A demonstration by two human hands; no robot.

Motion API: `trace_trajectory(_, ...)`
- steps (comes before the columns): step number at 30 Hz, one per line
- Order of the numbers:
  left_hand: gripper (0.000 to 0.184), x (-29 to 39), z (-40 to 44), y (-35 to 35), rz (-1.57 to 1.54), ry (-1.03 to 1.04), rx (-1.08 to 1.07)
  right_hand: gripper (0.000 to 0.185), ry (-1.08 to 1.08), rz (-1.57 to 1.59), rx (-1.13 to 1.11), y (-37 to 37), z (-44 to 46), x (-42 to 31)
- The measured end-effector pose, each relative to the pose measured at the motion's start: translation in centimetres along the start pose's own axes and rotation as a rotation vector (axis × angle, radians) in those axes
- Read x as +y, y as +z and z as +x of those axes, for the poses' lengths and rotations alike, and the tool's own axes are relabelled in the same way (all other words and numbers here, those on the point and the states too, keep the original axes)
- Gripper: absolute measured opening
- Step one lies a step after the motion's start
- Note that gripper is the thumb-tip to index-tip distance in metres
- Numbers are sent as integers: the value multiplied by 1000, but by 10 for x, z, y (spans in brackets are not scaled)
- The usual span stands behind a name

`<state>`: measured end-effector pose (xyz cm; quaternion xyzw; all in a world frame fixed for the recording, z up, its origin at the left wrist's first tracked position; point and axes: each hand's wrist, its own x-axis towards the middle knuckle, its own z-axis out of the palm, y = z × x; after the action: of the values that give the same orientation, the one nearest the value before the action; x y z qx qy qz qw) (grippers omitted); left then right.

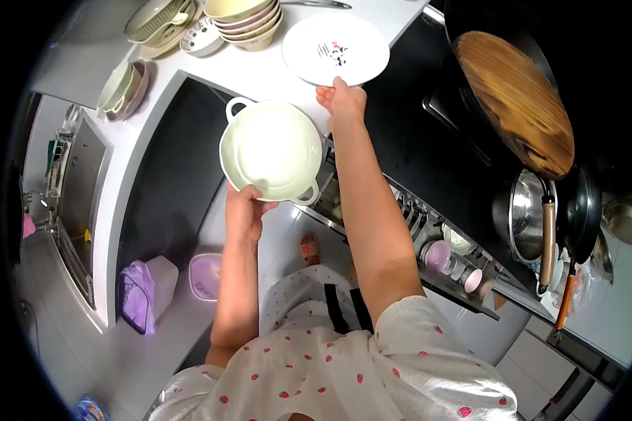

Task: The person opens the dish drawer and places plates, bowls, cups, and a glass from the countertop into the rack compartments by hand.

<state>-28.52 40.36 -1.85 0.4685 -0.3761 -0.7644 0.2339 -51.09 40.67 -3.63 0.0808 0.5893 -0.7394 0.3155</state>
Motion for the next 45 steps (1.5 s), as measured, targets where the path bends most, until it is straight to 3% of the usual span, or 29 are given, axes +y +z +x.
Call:
trace_trajectory(4,69,-11,-12,0,-33,-18,-3,20,-30,29,-189,-14,-18,3)
trace_trajectory(8,66,-33,-28,-9,-8,-41,11,32,-191,-299,-404,-56,-65,29)
trace_trajectory(9,64,-37,-35,-10,1,-42,13,38,-339,-507,-403,-73,-75,43)
trace_trajectory(12,64,-54,-58,-10,92,-79,29,44,-465,-734,-392,-123,-134,49)
trace_trajectory(16,63,-103,-86,-4,129,-165,7,52,-519,-836,-278,-210,-164,74)
trace_trajectory(19,63,-138,-105,18,103,-289,-42,55,171,-325,-355,-265,-172,75)
trace_trajectory(22,60,-182,-107,46,134,-407,-222,46,380,-83,-271,-319,-172,80)
trace_trajectory(24,59,-206,-102,64,125,-485,-316,45,380,-58,-216,-351,-171,77)
trace_trajectory(28,54,-243,-104,93,308,-518,-319,42,480,-106,-27,-397,-167,70)
trace_trajectory(30,47,-262,-106,100,539,-103,-288,44,475,-112,-4,-410,-167,70)
trace_trajectory(32,41,-275,-111,108,910,181,-164,43,530,-46,67,-427,-161,69)
trace_trajectory(34,40,-275,-117,120,1004,611,-155,43,534,-44,81,-433,-154,68)
trace_trajectory(35,40,-282,-118,125,1002,603,-152,40,512,-102,95,-436,-148,69)
trace_trajectory(37,41,-298,-117,138,1007,681,-458,38,450,-210,117,-444,-134,79)
trace_trajectory(38,41,-310,-118,145,1003,675,-451,38,455,-218,115,-447,-125,86)
trace_trajectory(40,34,-335,-119,160,1221,570,-588,45,379,-353,144,-445,-110,96)
trace_trajectory(41,34,-343,-117,168,1218,563,-584,45,384,-359,142,-442,-103,100)
trace_trajectory(43,23,-352,-107,183,1464,260,-592,55,236,-615,182,-434,-89,106)
trace_trajectory(45,19,-360,-92,190,1429,223,-532,62,248,-791,207,-428,-71,112)
